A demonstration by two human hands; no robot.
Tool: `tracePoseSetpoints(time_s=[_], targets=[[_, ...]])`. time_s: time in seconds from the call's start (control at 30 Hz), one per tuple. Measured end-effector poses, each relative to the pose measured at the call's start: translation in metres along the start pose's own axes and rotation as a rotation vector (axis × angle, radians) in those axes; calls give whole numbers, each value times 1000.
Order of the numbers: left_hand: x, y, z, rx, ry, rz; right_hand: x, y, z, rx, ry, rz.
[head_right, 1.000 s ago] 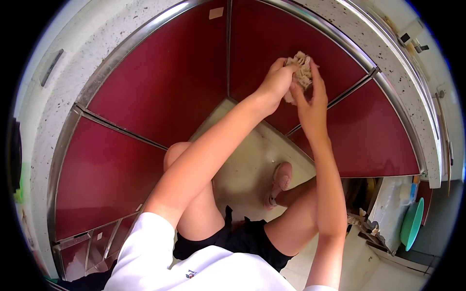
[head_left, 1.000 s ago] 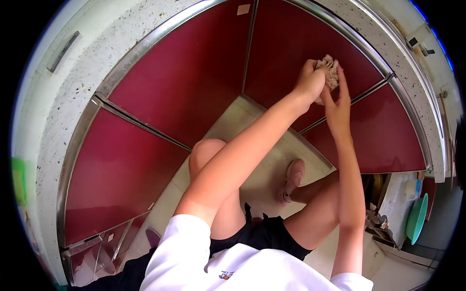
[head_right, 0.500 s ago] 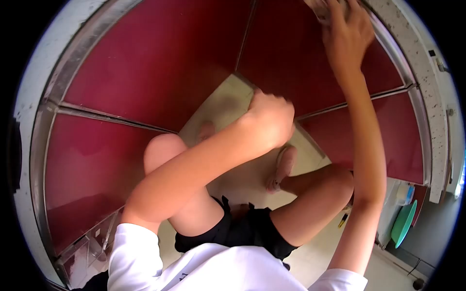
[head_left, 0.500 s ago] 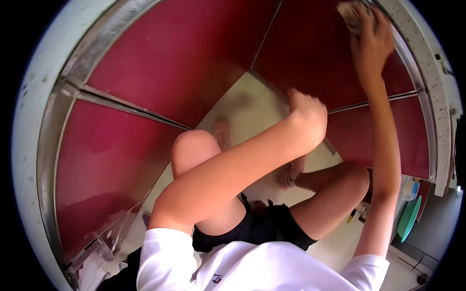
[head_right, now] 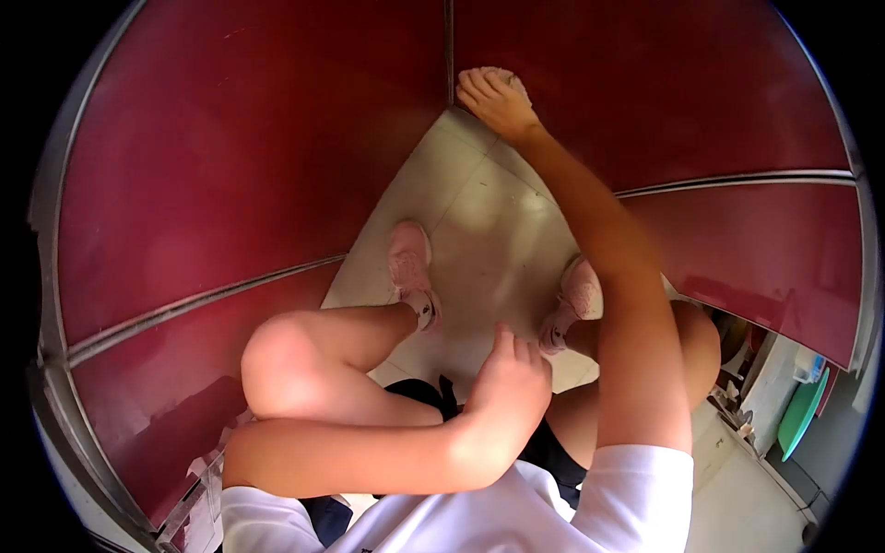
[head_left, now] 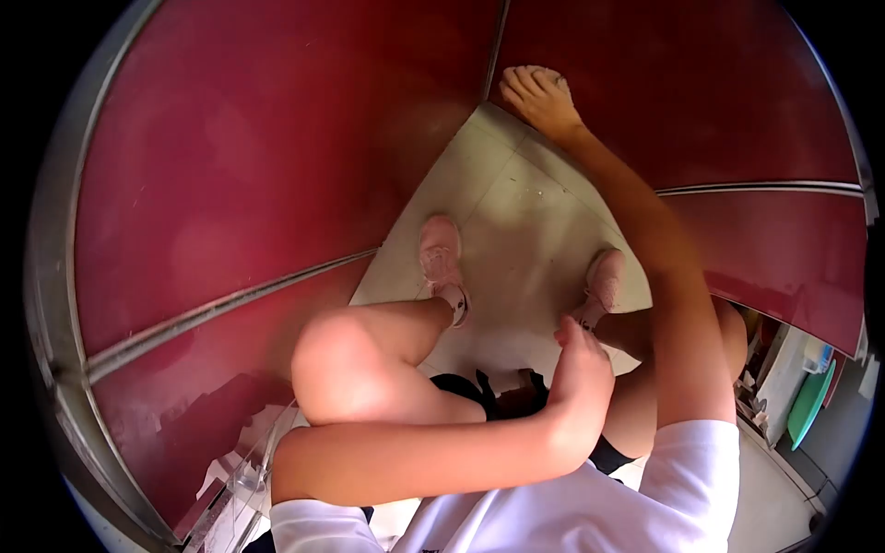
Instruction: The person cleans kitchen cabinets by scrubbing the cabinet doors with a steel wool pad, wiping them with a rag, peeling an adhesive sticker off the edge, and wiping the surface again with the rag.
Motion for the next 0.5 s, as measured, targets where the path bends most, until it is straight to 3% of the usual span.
tracePoseSetpoints(time_s=[0.2,0.4,0.5], targets=[[-2,9,-15,7,19,-54,-6,50,-51,-119,-19,-111],[2,-18,-30,115,-104,90,-7,87,-90,-148,-87,-230],[-5,2,-22,219,-34,-114,-5,99,-103,-213,-105,-302]])
Point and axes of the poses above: each hand's wrist, its own x-axis away from the middle knuckle, its own y-axis out of the palm, z = x × y, the point moved 7 cm from there along -x, towards the middle knuckle, and after that the axes turned 3 degrees about -x, right-handed, at the moved point
